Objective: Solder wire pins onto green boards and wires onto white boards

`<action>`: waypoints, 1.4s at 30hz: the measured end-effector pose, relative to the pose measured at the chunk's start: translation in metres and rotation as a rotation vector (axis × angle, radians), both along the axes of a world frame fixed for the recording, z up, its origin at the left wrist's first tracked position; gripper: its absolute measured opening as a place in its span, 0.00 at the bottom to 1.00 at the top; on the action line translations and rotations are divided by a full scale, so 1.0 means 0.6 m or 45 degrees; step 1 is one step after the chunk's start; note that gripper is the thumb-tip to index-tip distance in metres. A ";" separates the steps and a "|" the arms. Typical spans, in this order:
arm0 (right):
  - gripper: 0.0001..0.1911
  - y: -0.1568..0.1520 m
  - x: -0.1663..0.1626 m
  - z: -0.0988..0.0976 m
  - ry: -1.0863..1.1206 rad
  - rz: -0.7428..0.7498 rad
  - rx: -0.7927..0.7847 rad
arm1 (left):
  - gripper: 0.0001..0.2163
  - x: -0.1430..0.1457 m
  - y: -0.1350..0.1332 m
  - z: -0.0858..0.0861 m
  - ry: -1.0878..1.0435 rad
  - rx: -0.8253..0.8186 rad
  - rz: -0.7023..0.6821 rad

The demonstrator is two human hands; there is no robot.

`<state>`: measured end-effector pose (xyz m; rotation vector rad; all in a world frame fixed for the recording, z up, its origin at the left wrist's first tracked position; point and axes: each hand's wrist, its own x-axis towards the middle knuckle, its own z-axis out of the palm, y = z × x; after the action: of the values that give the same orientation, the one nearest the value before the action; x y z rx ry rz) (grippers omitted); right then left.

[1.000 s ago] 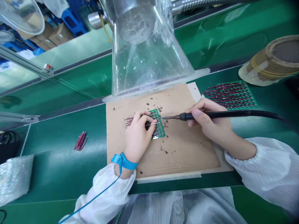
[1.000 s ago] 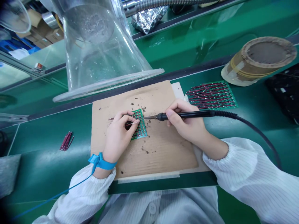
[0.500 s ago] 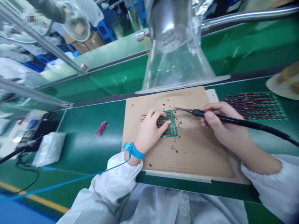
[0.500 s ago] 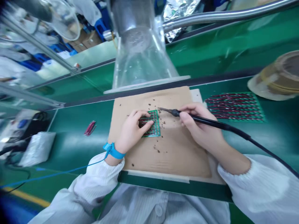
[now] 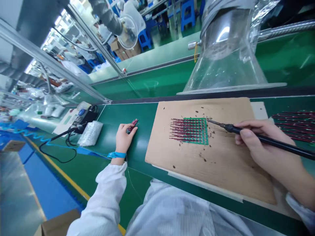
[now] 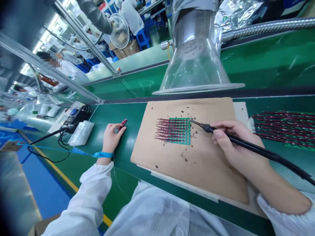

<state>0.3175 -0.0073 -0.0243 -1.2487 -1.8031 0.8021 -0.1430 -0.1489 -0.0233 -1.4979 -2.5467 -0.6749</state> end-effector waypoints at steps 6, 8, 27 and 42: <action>0.15 0.007 0.002 -0.014 0.204 0.160 0.034 | 0.12 0.001 -0.004 -0.015 -0.011 -0.030 0.021; 0.14 0.008 0.002 -0.014 0.222 0.168 0.022 | 0.13 -0.001 -0.002 -0.015 -0.009 -0.045 0.005; 0.14 0.015 0.011 0.015 0.381 0.042 -0.072 | 0.10 0.299 0.178 0.069 -0.511 -0.208 -1.339; 0.12 0.006 0.027 0.010 0.522 0.170 -0.228 | 0.06 0.302 0.191 0.029 -0.441 -0.193 -1.342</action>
<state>0.3336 -0.0038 -0.0184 -0.9893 -1.5151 1.2206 0.0380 -0.0343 -0.0056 -3.0009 -1.8245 -0.8833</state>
